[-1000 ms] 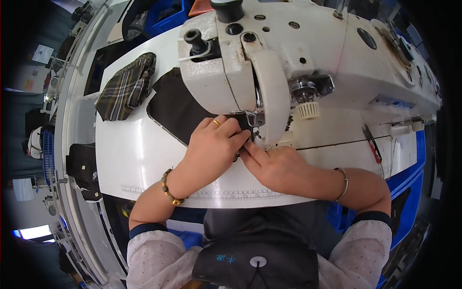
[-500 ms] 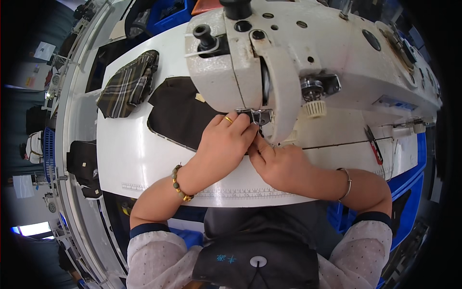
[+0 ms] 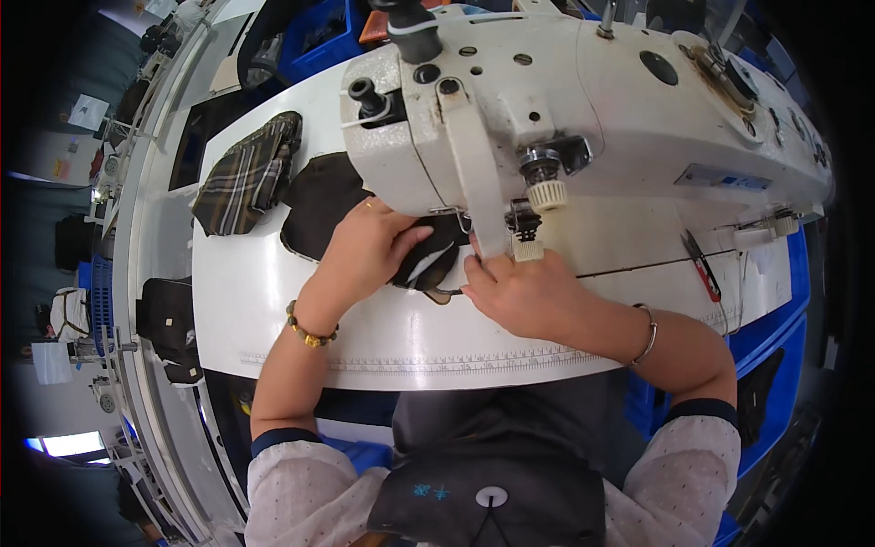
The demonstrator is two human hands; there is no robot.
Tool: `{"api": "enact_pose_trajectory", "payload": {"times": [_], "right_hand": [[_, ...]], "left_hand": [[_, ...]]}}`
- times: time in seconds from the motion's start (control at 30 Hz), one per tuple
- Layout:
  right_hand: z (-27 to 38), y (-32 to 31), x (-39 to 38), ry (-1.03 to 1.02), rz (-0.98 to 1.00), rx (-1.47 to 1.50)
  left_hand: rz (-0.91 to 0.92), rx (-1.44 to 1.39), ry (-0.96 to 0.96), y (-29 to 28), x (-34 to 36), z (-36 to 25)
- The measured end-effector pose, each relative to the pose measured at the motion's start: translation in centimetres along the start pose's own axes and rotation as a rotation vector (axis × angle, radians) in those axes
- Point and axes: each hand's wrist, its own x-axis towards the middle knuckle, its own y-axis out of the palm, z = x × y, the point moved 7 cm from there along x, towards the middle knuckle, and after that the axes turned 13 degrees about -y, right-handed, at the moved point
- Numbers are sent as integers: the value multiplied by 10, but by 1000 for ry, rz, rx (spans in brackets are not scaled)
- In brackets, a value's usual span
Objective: Sewing and assembling small fabric items using an industrial sewing machine.
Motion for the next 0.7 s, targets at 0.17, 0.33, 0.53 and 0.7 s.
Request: {"api": "enact_pose_trajectory", "payload": {"times": [0.17,0.33,0.53,0.7], "right_hand": [[-12,0,-4,36,-188,147],[-12,-4,-5,60,-152,163],[-13,3,-8,68,-133,148],[-22,1,-9,266,-111,475]], "left_hand": [[-76,554,85,16,-49,-31],[-90,468,162,-1,-37,-40],[48,-15,-45,1,-11,-4],[206,-280,-21,15,-11,0]]}}
